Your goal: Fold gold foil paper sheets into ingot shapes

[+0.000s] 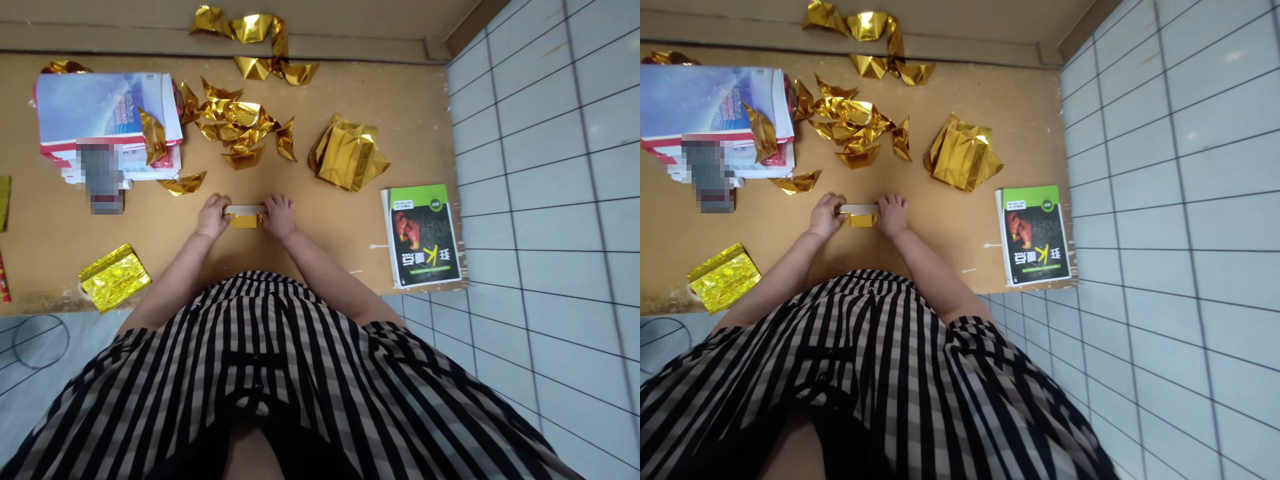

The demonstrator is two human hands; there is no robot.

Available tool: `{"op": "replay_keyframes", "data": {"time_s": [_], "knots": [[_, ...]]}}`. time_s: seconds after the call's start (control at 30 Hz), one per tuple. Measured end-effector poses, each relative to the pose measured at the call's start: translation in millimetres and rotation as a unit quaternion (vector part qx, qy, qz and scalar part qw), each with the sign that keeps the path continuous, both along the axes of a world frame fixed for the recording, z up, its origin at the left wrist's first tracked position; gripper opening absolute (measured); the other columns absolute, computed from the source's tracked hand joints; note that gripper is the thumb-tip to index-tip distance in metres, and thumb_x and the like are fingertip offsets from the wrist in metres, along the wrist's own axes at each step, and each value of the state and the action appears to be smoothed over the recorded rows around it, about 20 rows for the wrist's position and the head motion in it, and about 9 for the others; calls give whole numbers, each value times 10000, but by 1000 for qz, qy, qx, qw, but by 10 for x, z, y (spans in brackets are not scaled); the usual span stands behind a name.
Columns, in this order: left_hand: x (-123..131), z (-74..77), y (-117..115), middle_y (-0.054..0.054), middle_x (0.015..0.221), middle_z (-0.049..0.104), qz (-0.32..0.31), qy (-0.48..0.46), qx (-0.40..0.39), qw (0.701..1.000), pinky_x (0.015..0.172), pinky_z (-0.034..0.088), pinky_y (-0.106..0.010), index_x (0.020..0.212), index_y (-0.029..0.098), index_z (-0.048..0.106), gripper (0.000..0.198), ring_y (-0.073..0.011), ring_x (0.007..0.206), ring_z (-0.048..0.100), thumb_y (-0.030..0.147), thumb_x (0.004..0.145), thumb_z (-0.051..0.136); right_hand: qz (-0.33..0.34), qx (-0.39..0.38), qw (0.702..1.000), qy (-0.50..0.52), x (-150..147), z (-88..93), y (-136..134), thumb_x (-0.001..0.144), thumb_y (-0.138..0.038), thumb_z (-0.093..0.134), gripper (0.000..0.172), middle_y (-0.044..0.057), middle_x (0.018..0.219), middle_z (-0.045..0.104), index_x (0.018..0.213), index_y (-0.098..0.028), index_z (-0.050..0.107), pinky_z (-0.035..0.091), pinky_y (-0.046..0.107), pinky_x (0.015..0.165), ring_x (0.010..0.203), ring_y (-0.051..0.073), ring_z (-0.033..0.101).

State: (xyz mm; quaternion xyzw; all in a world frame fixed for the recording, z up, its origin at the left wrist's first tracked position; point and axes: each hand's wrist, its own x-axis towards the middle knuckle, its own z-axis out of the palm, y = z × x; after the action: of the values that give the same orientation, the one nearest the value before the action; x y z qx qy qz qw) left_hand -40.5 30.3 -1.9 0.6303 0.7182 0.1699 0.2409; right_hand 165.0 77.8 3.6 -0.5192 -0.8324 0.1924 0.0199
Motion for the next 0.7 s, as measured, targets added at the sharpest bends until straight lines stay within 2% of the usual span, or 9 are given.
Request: {"op": "replay_keyframes", "data": {"time_s": [0.13,0.4,0.7], "knots": [[-15,19,18,-32,957,612,-9,-12,6,1000,830,546,-343,873,252,635,176,-218,913,623,187,714,673,0,-2,1000,-8,-16,-10,42,872,-181,551,277,150,1132,597,1127,-205,656,354,469,910,1107,334,468],[-8,3,-8,-31,911,606,-18,-15,30,999,789,547,-326,775,245,613,94,-206,888,613,170,728,645,8,13,1000,-22,-2,-40,-13,908,-204,512,237,144,1076,614,1073,-196,682,337,437,895,1068,314,465],[-11,-55,-117,-67,968,638,-50,14,75,996,924,519,-378,783,226,636,81,-242,1005,608,184,828,585,85,38,996,-17,126,-31,-97,965,-181,417,356,127,1075,638,1149,-235,716,319,416,927,1024,270,468]]}}
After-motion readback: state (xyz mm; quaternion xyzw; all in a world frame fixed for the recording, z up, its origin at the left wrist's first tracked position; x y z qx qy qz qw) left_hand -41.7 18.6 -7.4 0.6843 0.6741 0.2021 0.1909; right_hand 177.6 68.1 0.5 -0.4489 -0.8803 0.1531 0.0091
